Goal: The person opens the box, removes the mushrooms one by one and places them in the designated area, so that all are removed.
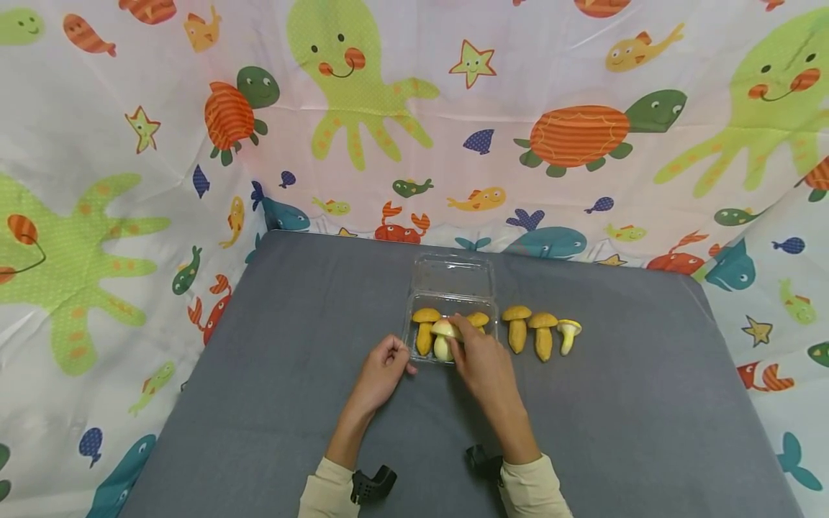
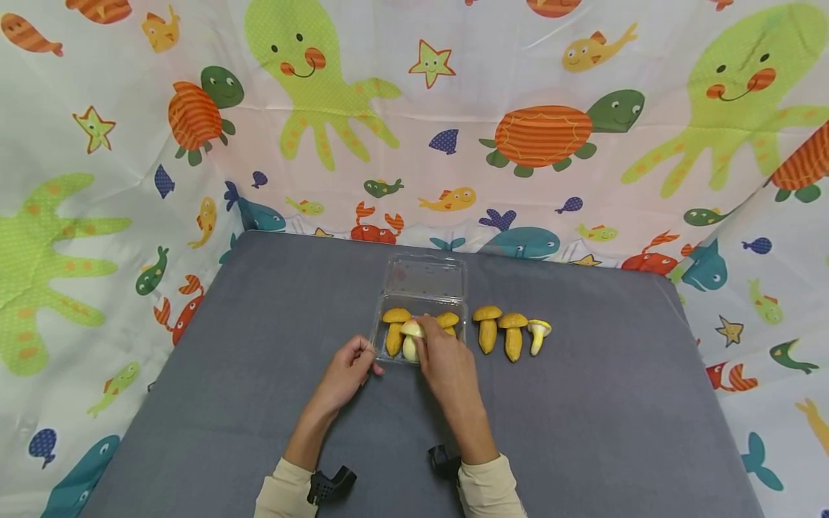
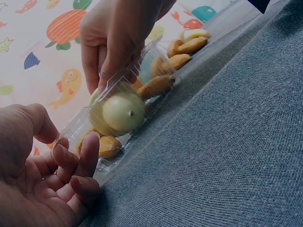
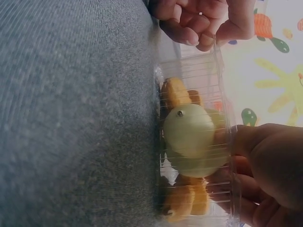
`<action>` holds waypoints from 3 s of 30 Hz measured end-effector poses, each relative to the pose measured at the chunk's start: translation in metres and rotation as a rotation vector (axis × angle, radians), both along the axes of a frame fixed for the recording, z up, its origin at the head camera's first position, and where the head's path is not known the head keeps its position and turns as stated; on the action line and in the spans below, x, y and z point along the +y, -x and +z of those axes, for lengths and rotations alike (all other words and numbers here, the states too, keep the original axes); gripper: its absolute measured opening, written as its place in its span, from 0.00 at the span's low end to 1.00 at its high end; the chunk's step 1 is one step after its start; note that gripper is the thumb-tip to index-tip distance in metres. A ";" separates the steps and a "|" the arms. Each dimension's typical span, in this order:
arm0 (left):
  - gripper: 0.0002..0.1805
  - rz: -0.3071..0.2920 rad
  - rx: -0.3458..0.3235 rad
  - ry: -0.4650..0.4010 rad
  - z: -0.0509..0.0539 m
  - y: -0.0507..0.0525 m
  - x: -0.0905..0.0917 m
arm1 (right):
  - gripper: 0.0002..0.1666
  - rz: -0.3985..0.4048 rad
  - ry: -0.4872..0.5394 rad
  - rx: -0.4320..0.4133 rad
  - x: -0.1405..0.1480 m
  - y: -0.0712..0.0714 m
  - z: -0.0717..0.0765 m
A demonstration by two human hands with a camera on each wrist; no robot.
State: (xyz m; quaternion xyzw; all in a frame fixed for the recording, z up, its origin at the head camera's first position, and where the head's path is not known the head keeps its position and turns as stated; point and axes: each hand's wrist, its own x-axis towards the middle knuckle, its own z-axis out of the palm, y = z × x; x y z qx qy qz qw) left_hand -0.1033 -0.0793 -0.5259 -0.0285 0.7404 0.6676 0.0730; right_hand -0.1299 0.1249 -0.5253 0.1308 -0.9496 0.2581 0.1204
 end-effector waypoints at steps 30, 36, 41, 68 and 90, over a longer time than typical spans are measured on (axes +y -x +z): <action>0.08 0.001 -0.001 0.010 0.002 0.000 0.001 | 0.27 0.031 0.075 0.174 0.021 0.003 0.004; 0.08 0.012 0.004 0.001 0.001 -0.001 0.001 | 0.27 0.015 0.102 0.224 0.031 0.002 0.014; 0.08 0.018 0.010 0.001 0.000 -0.002 0.001 | 0.27 -0.006 0.081 0.269 0.038 0.001 0.019; 0.08 0.005 0.006 0.008 0.002 -0.001 0.000 | 0.26 -0.150 0.142 0.278 0.086 -0.005 0.035; 0.08 0.009 0.004 0.023 0.002 -0.002 0.001 | 0.27 -0.069 0.087 0.241 0.119 -0.015 0.027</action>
